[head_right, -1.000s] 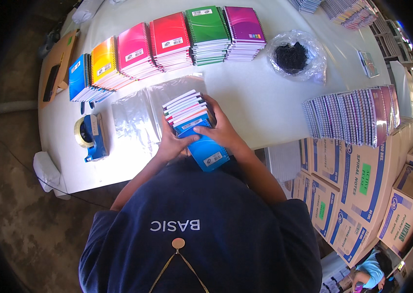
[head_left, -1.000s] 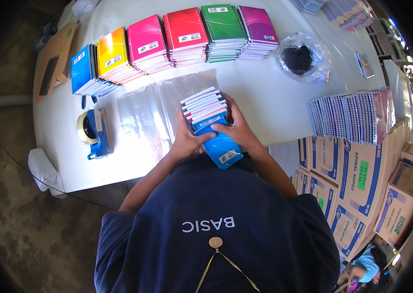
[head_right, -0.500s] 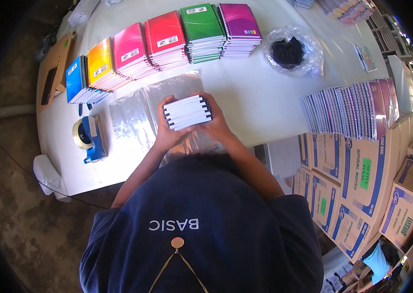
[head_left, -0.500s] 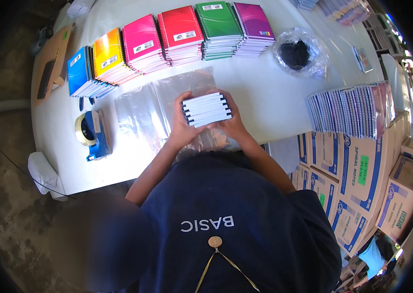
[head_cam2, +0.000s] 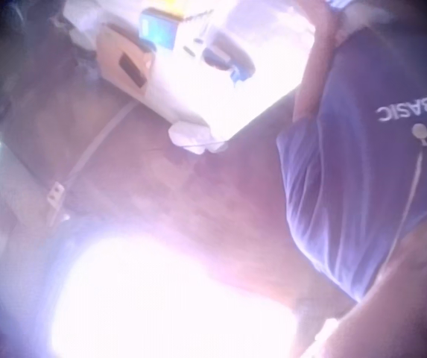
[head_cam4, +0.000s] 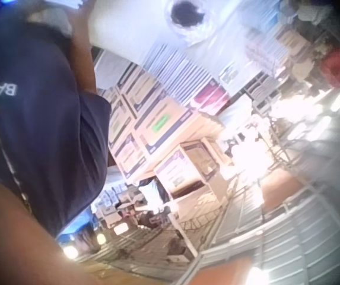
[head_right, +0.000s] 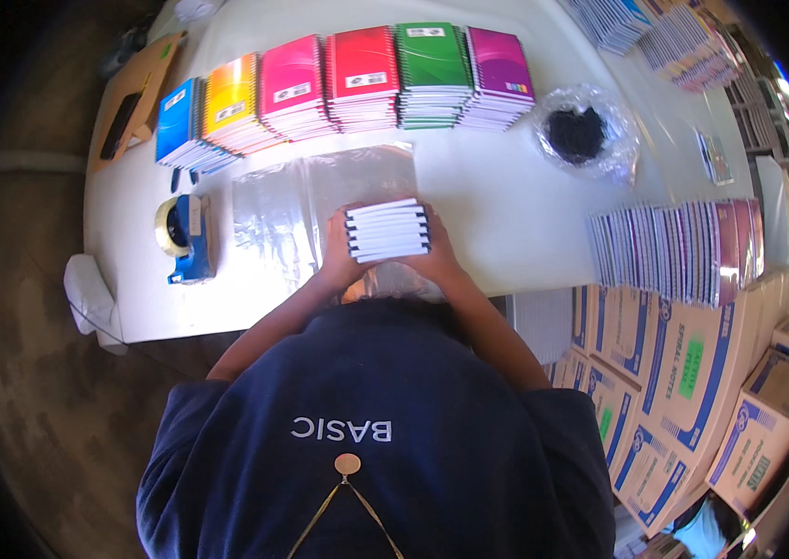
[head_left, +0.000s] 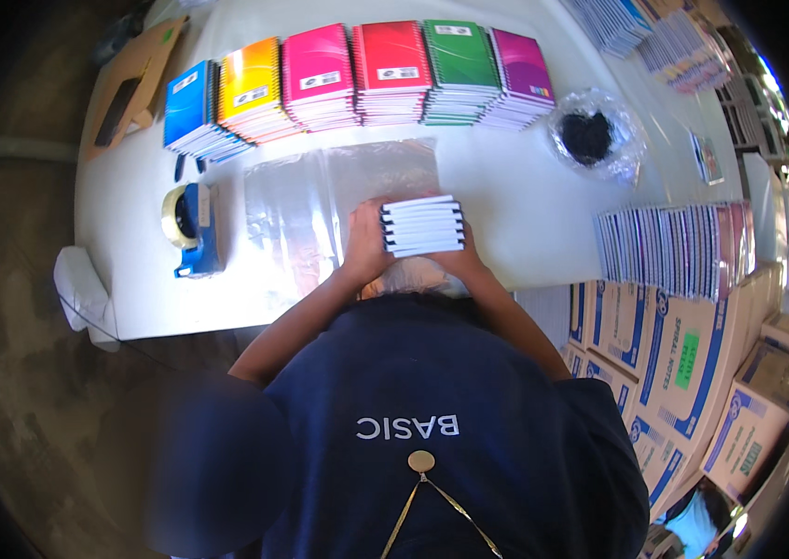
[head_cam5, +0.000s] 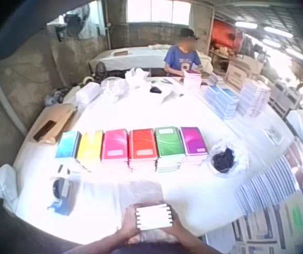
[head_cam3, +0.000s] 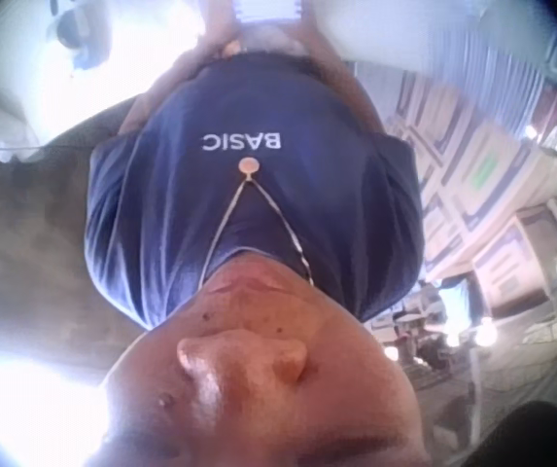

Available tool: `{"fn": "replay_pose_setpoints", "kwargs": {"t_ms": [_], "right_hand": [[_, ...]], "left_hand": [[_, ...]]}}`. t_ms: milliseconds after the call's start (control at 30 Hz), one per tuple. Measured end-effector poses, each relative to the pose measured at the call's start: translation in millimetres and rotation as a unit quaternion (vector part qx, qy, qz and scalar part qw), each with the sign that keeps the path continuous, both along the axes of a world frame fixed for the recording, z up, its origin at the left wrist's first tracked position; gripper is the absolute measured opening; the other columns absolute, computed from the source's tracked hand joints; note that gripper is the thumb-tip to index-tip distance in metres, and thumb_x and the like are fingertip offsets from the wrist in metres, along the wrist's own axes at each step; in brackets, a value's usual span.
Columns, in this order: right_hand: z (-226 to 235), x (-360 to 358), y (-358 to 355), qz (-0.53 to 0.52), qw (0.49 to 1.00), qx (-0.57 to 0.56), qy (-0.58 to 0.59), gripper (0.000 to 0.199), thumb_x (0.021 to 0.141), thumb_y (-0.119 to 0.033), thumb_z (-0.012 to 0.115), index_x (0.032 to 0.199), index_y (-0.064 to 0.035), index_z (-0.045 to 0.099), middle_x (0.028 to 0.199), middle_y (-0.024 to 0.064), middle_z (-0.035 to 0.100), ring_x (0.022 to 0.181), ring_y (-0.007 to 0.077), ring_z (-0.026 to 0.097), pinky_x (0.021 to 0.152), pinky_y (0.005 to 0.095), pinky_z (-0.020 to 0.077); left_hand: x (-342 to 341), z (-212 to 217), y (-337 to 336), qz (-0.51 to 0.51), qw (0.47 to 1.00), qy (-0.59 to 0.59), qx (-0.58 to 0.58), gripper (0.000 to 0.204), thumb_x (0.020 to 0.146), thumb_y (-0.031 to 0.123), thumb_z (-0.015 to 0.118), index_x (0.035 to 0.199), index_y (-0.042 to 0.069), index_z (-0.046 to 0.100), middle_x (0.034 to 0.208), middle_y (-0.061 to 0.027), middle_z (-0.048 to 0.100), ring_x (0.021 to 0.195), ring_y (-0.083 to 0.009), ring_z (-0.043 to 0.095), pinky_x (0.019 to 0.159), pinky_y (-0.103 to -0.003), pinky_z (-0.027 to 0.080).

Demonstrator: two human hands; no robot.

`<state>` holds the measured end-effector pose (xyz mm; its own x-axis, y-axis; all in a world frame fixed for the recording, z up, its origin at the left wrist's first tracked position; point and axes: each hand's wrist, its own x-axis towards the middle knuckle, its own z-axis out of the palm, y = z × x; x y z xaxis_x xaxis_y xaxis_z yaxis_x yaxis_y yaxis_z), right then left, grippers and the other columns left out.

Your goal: The person stacks a set of small notebooks by picking them from colored piles and then seals the stack inside a clear plastic sleeve using adhesive tape.

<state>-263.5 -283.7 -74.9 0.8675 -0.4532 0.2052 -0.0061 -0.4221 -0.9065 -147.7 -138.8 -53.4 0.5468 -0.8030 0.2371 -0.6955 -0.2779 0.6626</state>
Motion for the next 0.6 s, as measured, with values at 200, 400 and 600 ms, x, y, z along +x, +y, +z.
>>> {"fn": "replay_pose_setpoints", "kwargs": {"t_ms": [200,400,600], "right_hand": [[16,6,1,0.032,0.99,-0.133,-0.024,0.064,0.064,-0.033,0.081,0.114,-0.0039,0.055,0.109,0.0142,0.06,0.101,0.0335,0.056,0.089,0.042,0.0431],[101,62,62,0.008,0.978,0.03,0.204,0.063,0.073,-0.057,0.066,0.097,0.0013,0.061,0.082,0.0199,0.064,0.074,0.0323,0.064,0.065,0.0376,0.0505],[71,90,66,0.071,0.89,0.144,0.427,0.074,0.076,-0.067,0.054,0.079,0.0065,0.063,0.068,0.0183,0.063,0.063,0.027,0.064,0.055,0.0349,0.05]], "left_hand": [[13,5,17,-0.007,0.999,0.019,0.025,0.07,0.061,0.033,0.082,0.114,0.003,0.046,0.107,-0.0183,0.052,0.105,-0.0373,0.048,0.09,-0.045,0.037],[55,78,78,0.062,0.931,0.355,0.052,0.077,0.068,0.051,0.076,0.113,-0.007,0.052,0.098,-0.0212,0.063,0.091,-0.03,0.062,0.079,-0.037,0.049],[73,46,88,0.105,0.874,0.4,0.257,0.088,0.068,0.066,0.068,0.111,-0.01,0.054,0.092,-0.0184,0.065,0.08,-0.0258,0.064,0.075,-0.035,0.051]]}}
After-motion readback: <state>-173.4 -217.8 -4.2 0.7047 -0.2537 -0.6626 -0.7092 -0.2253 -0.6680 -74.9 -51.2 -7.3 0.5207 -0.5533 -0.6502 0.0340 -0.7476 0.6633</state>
